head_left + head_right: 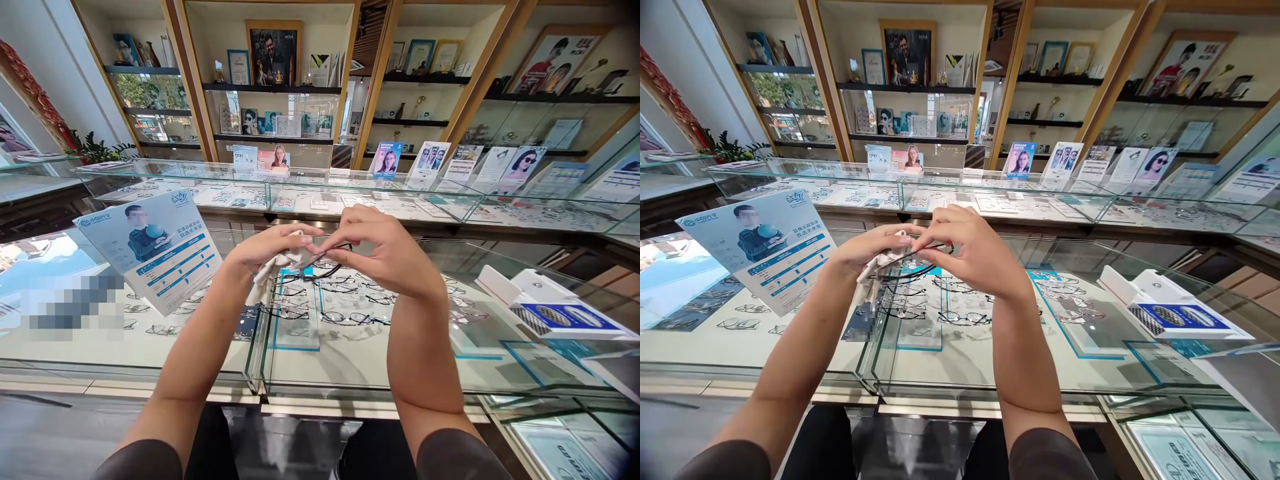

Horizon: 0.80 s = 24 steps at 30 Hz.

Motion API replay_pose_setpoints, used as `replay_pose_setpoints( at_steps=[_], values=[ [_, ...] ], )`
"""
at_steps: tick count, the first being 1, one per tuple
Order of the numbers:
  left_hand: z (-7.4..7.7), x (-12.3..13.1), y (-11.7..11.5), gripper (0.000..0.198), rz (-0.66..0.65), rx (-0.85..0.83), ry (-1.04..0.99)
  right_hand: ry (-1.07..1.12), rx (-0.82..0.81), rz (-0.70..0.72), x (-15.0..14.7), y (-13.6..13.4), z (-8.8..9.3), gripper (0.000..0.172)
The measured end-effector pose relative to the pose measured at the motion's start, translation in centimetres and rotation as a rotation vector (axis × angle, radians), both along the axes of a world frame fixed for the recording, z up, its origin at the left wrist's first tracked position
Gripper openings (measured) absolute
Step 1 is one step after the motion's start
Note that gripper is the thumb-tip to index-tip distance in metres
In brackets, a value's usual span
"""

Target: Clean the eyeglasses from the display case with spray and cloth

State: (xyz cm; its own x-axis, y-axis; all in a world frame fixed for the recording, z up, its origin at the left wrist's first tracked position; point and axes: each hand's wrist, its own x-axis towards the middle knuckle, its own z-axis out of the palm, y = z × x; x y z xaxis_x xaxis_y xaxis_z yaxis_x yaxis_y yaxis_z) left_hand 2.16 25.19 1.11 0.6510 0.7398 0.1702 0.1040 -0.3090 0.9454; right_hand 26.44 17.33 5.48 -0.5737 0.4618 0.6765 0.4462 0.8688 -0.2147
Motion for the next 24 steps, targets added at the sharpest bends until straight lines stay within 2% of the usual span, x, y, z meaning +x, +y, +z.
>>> replay_pose_setpoints(
  at_steps=[3, 6, 8, 10, 13, 17, 24],
  values=[
    [-3.2, -2.6, 1.5, 0.025, 0.240, 0.011, 0.138, -0.118, -0.150, -0.119, 0.8, 1.1, -2.1, 0.013],
    [-7.2, -5.2, 3.6, 0.025, 0.588, 0.045, 0.254, -0.236, -0.361, -0.287, 2.0, 2.8, -5.8, 0.014],
    [-9.5, -6.4, 4.8, 0.029, 0.736, 0.069, 0.286, -0.291, -0.516, -0.355, 3.0, 4.1, -8.6, 0.013],
    [-11.1, -6.9, 5.7, 0.030, 0.841, 0.109, 0.286, -0.318, -0.604, -0.430, 3.8, 5.2, -11.0, 0.014],
    [-12.3, -7.4, 6.4, 0.028, 0.939, 0.175, 0.326, -0.383, -0.682, -0.485, 4.6, 6.2, -13.3, 0.013],
    [-13.0, -8.0, 6.8, 0.022, 1.034, 0.290, 0.482, -0.455, -0.704, -0.500, 4.7, 6.4, -14.6, 0.013],
    [-13.4, -7.2, 6.5, 0.018, 0.893, 0.295, 0.615, -0.531, -0.768, -0.583, 4.2, 6.8, -15.4, 0.009]
  ],
)
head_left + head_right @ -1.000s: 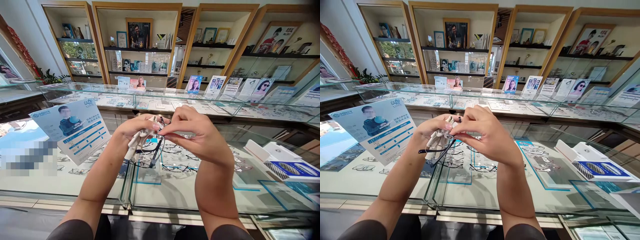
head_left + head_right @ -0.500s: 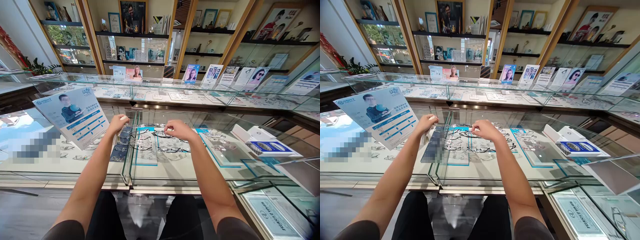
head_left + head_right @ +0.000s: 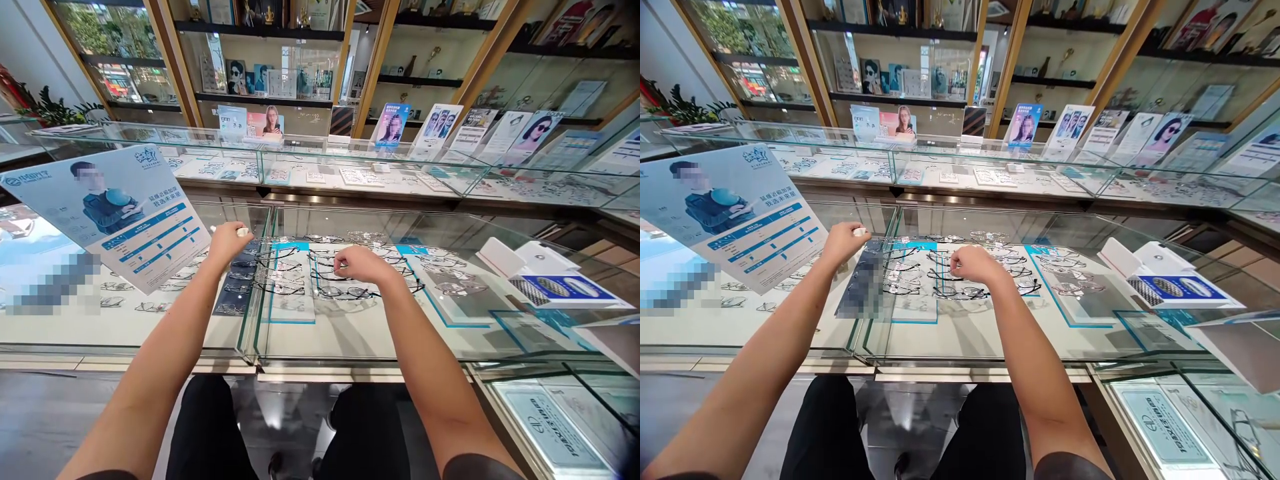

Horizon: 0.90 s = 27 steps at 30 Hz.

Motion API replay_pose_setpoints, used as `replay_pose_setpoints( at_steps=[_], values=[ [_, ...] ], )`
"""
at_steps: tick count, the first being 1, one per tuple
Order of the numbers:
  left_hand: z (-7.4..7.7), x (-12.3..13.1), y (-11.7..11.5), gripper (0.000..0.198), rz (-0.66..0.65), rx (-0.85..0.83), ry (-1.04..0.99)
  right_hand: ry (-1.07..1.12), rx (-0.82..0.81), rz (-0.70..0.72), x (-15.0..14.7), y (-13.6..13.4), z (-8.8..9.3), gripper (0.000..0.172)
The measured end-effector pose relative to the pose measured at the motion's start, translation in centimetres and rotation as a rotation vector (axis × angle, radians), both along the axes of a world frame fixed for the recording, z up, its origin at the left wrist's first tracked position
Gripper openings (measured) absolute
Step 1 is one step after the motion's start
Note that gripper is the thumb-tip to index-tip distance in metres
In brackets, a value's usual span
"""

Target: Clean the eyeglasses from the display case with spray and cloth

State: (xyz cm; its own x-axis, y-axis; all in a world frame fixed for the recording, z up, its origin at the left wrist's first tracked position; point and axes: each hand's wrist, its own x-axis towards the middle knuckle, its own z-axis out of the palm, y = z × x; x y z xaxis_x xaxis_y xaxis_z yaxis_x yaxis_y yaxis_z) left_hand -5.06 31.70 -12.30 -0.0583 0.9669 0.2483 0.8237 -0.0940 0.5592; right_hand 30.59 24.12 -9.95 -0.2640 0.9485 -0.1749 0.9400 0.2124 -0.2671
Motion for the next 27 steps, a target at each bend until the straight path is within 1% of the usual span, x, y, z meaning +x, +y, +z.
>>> replay_pose_setpoints(
  at_steps=[4, 7, 9, 11, 13, 15, 16, 18, 20, 23, 27],
  values=[
    [0.3, 0.3, -0.3, 0.019, -0.020, 0.007, 0.023, -0.022, -0.025, 0.004, 0.0, 0.1, -0.4, 0.007],
    [0.5, -0.1, -0.2, 0.024, 0.020, 0.040, 0.053, -0.011, -0.036, 0.010, 0.0, 0.1, -0.3, 0.008],
    [0.4, -0.5, 0.0, 0.025, 0.065, 0.033, 0.077, 0.038, -0.004, -0.005, 0.0, 0.1, -0.2, 0.012],
    [0.1, -0.8, 0.4, 0.028, 0.121, -0.007, 0.100, 0.078, 0.084, -0.056, -0.1, 0.2, -0.2, 0.019],
    [-0.3, -1.1, 0.8, 0.045, 0.169, -0.064, 0.125, 0.072, 0.172, -0.127, -0.2, 0.5, -0.2, 0.026],
    [-0.9, -1.2, 1.2, 0.067, 0.210, -0.106, 0.164, 0.043, 0.204, -0.170, -0.4, 0.7, -0.4, 0.029],
    [-1.2, -1.2, 1.4, 0.075, 0.232, -0.128, 0.183, 0.035, 0.205, -0.177, -0.4, 0.8, -0.4, 0.029],
    [-1.9, -1.2, 1.8, 0.083, 0.286, -0.183, 0.212, 0.034, 0.200, -0.173, -0.6, 1.0, -0.6, 0.028],
    [-2.5, -1.0, 2.1, 0.084, 0.328, -0.237, 0.219, 0.029, 0.191, -0.169, -0.7, 1.0, -0.7, 0.028],
    [-3.0, -0.8, 2.4, 0.080, 0.334, -0.261, 0.215, 0.000, 0.176, -0.176, -0.9, 1.0, -0.8, 0.027],
    [-2.9, -0.7, 2.3, 0.074, 0.336, -0.278, 0.218, -0.042, 0.167, -0.197, -0.9, 1.1, -0.8, 0.026]
  ],
)
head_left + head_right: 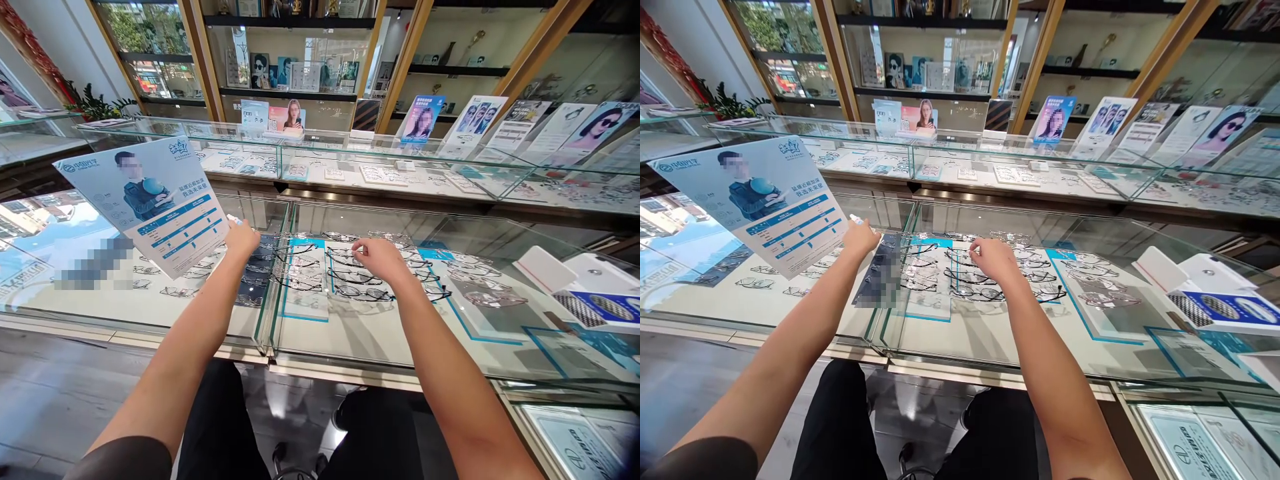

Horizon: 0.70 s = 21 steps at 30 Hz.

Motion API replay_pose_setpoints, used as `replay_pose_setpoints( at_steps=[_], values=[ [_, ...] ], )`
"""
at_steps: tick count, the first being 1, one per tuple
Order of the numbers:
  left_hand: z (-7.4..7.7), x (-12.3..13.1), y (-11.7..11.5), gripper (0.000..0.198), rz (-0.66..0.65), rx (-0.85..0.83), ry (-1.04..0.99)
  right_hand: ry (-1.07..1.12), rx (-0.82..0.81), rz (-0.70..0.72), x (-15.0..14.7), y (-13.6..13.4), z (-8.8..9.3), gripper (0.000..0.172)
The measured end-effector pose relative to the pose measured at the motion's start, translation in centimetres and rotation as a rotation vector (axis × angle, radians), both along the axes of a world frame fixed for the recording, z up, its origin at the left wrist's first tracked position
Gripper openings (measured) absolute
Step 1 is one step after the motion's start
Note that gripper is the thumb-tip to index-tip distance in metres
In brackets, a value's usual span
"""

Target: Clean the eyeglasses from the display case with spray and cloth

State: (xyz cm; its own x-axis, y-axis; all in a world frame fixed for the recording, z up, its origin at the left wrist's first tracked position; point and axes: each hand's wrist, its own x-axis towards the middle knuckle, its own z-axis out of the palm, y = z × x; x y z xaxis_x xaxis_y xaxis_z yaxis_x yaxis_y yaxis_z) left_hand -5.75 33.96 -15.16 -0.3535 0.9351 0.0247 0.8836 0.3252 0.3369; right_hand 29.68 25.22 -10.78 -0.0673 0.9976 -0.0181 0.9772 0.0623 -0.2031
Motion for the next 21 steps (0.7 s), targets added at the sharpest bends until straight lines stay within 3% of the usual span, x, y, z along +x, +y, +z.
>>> replay_pose_setpoints(
  at_steps=[11, 17, 21],
  values=[
    [1.4, -0.3, -0.8, 0.039, -0.053, -0.017, 0.042, -0.022, -0.041, 0.025, -0.4, 0.1, -0.4, 0.024],
    [1.4, -0.5, -0.4, 0.049, -0.047, -0.037, 0.031, -0.034, -0.050, 0.024, -0.3, 0.5, -1.0, 0.025],
    [1.6, -0.5, 0.0, 0.041, -0.054, -0.067, -0.004, -0.034, -0.061, 0.020, -0.2, 0.6, -1.2, 0.024]
  ],
)
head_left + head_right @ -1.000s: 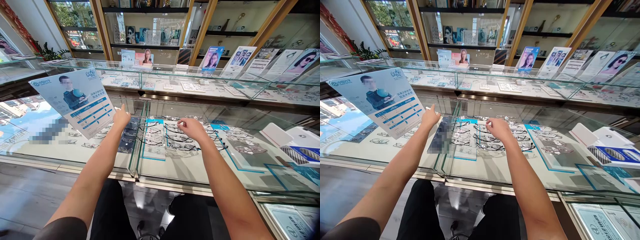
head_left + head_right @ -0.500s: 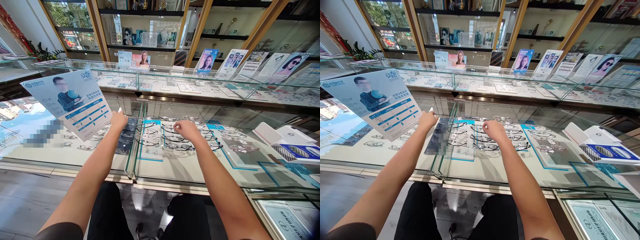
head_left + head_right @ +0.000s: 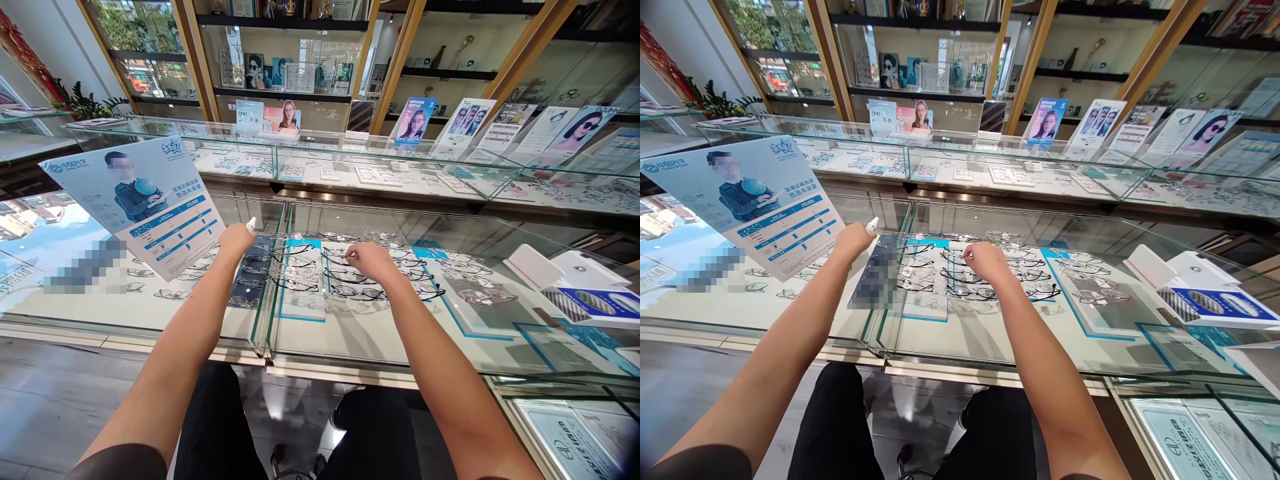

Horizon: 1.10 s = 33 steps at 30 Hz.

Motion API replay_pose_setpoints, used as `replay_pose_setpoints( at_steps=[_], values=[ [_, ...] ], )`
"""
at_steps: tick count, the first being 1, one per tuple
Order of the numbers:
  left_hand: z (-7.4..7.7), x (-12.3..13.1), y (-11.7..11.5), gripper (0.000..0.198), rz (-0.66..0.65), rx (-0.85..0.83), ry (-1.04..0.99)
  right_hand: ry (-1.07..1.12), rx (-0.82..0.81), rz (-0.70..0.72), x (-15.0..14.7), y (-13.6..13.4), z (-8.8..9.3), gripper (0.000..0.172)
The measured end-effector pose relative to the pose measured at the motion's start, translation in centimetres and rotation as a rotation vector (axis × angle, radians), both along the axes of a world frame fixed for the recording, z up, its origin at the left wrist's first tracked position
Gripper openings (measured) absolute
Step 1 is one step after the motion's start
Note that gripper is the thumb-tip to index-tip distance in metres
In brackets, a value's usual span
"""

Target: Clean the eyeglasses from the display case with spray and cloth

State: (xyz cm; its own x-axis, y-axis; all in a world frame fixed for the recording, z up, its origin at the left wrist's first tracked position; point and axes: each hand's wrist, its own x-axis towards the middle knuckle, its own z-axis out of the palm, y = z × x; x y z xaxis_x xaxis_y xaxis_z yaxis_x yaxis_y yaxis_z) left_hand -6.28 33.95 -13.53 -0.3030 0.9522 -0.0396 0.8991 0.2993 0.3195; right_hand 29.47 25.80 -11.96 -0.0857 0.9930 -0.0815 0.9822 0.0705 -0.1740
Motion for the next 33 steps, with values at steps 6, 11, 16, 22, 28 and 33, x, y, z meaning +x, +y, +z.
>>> replay_pose_setpoints(
  at_steps=[6, 11, 16, 22, 28, 33],
  values=[
    [0.3, -0.1, -0.4, 0.044, -0.009, 0.247, -0.105, 0.228, 0.138, -0.004, 1.6, 0.1, 0.4, 0.023],
    [-0.3, -0.2, -0.2, 0.039, -0.058, 0.232, -0.108, 0.580, 0.265, -0.015, 2.2, 0.1, 0.6, 0.024],
    [-0.4, -0.1, -0.4, 0.048, -0.090, 0.165, -0.092, 0.872, 0.301, -0.040, 1.9, 0.1, 0.6, 0.029],
    [2.6, -0.3, -2.9, 0.069, -0.047, 0.137, -0.120, 1.082, 0.339, 0.014, 1.6, 0.1, 0.8, 0.025],
    [4.8, 0.3, -5.6, 0.058, -0.322, -0.129, -0.044, 1.117, 0.401, 0.119, 0.9, -0.2, 0.8, 0.019],
    [3.7, 2.0, -5.8, 0.044, -0.468, -0.319, 0.064, 0.974, 0.549, 0.196, 0.1, -0.8, 0.7, 0.010]
  ],
)
